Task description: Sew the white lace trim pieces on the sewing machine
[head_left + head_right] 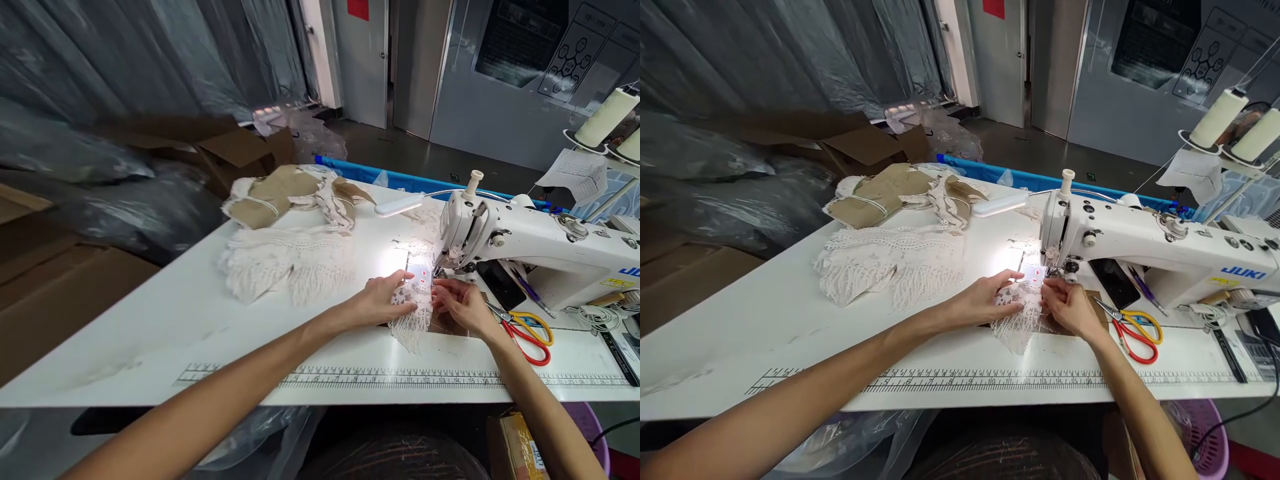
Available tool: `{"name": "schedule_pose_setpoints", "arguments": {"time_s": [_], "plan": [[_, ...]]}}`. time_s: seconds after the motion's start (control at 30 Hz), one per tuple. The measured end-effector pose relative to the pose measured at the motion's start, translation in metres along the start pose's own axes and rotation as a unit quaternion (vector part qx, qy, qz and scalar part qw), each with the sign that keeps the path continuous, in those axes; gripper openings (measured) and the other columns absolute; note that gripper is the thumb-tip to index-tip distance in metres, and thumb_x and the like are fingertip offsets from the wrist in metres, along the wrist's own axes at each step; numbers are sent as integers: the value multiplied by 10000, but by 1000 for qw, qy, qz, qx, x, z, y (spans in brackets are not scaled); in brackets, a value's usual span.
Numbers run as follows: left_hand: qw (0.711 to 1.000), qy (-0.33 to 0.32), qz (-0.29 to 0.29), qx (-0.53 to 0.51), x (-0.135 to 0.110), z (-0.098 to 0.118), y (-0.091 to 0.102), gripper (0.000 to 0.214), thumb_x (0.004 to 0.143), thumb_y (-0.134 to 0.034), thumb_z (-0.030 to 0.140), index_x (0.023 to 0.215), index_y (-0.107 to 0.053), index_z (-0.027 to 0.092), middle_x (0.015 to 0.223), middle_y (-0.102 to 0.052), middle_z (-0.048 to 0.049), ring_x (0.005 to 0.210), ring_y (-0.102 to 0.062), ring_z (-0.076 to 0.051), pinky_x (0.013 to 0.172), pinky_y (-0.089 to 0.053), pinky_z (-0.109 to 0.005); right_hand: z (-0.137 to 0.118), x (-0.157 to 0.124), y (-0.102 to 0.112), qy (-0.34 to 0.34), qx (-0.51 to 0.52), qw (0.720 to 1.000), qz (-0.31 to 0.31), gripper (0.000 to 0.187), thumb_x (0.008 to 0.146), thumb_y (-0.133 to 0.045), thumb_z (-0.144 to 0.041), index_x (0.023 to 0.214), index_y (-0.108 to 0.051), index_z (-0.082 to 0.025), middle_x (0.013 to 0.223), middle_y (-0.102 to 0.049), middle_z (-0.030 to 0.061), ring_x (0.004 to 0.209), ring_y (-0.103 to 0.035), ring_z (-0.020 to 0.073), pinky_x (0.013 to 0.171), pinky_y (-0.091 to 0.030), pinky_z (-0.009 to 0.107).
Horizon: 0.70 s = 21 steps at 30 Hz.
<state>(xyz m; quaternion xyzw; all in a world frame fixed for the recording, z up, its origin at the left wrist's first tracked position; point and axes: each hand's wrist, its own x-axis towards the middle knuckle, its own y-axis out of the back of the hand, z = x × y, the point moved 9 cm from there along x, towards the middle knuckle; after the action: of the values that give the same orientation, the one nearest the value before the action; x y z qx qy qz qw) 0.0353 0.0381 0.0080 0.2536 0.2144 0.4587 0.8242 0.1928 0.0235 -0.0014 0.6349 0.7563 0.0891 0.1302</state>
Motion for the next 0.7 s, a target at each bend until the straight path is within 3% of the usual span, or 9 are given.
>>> {"name": "schedule_pose_setpoints", "arguments": {"time_s": [0.07,0.2,0.33,0.43,0.6,0.7], "plan": [[1000,0,12,25,-1,0,1,642,762,-577,500,1292,-521,142,1006,-707,-107,1031,-655,-318,803,-505,-354,-7,-7,15,89,-159,983,24,315,914,-566,-399,1100,-694,-178,891,-705,79,796,-674,213,750,-566,355],[999,20,9,37,-2,-4,-1,637,780,-538,481,1314,-498,135,808,-697,-48,748,-669,-264,621,-472,-306,-22,-29,5,266,-369,891,-10,338,972,-482,-254,1277,-623,-220,1064,-648,110,992,-620,242,891,-545,411],[999,21,38,14,0,-4,3,592,757,-573,472,1247,-508,145,760,-682,-21,670,-644,-227,569,-449,-278,-22,-30,-10,295,-480,826,-20,338,973,-497,-253,1290,-604,-210,1027,-587,123,936,-579,252,834,-558,405],[999,30,42,-4,1,-5,5,578,730,-620,474,1195,-508,149,688,-645,10,605,-617,-206,534,-442,-268,-22,-25,-15,288,-508,812,-27,300,980,-477,-239,1247,-607,-194,977,-563,113,893,-560,242,796,-551,381],[999,38,31,-9,0,-6,9,579,743,-606,447,1230,-498,154,675,-591,35,562,-586,-181,512,-448,-264,-23,-21,-14,274,-507,816,-38,268,993,-445,-233,1209,-593,-175,988,-556,114,911,-554,239,823,-535,381],[998,42,28,27,0,-8,11,570,741,-594,420,1233,-520,140,660,-578,35,582,-585,-185,523,-423,-260,-21,-17,-14,261,-504,821,-53,322,1011,-409,-263,1288,-556,-189,992,-564,111,886,-547,233,813,-526,380]]}}
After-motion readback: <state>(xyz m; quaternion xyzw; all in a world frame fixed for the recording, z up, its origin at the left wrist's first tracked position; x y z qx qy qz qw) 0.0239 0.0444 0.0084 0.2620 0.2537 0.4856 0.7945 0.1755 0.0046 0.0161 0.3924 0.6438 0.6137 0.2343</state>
